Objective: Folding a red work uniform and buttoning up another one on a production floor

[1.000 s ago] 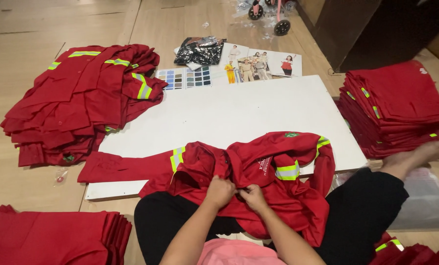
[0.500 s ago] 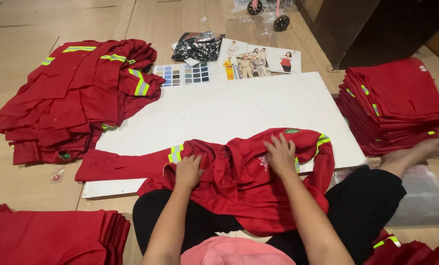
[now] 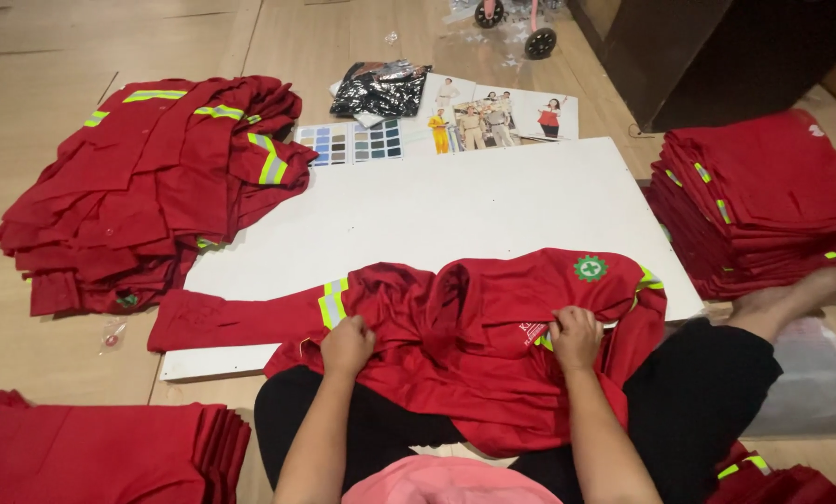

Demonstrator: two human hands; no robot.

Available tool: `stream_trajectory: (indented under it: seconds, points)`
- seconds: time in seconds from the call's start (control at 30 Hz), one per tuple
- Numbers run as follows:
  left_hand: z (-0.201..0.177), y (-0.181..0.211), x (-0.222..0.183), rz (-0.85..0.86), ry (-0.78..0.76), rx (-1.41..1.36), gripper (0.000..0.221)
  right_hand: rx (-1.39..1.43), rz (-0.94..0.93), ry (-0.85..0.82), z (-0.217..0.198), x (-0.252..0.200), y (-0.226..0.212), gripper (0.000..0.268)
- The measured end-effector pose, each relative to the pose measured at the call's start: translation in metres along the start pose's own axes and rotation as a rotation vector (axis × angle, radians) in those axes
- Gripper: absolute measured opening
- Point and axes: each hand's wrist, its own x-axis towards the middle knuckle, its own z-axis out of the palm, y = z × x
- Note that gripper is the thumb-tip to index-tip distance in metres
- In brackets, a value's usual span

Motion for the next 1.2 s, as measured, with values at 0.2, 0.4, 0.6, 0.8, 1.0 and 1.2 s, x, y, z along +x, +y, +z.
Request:
stream_trajectory:
  seconds: [0.2, 0.4, 0.6, 0.8, 1.0, 1.2]
  points:
    - [-0.005, 0.011, 0.016, 0.111, 0.265, -0.133, 0.028, 0.123, -0.022, 0.108, -0.047, 0.010, -0.027, 0.020]
    - [0.055, 0.013, 0.109, 0.504, 0.462, -0.083, 0.016, 0.113, -0.061, 0.210, -0.065, 0.067, -0.046, 0.017]
    - [0.034, 0.074, 0.113, 0.417, -0.187, 0.314, 0.049, 0.114, -0.124, -0.572, -0.019, 0.128, -0.061, 0.058]
    - [0.028, 0.072, 0.115, 0.335, -0.241, 0.349, 0.043, -0.073, -0.077, -0.774, 0.003, 0.120, -0.063, 0.057]
    - [-0.056, 0.006, 0.143, 0.131, 0.062, -0.177, 0.028, -0.188, -0.145, -0.835, -0.029, 0.147, -0.075, 0.028]
    - [-0.095, -0.027, 0.122, 0.036, 0.151, -0.554, 0.026, 0.032, -0.100, -0.857, -0.028, 0.162, -0.076, 0.019]
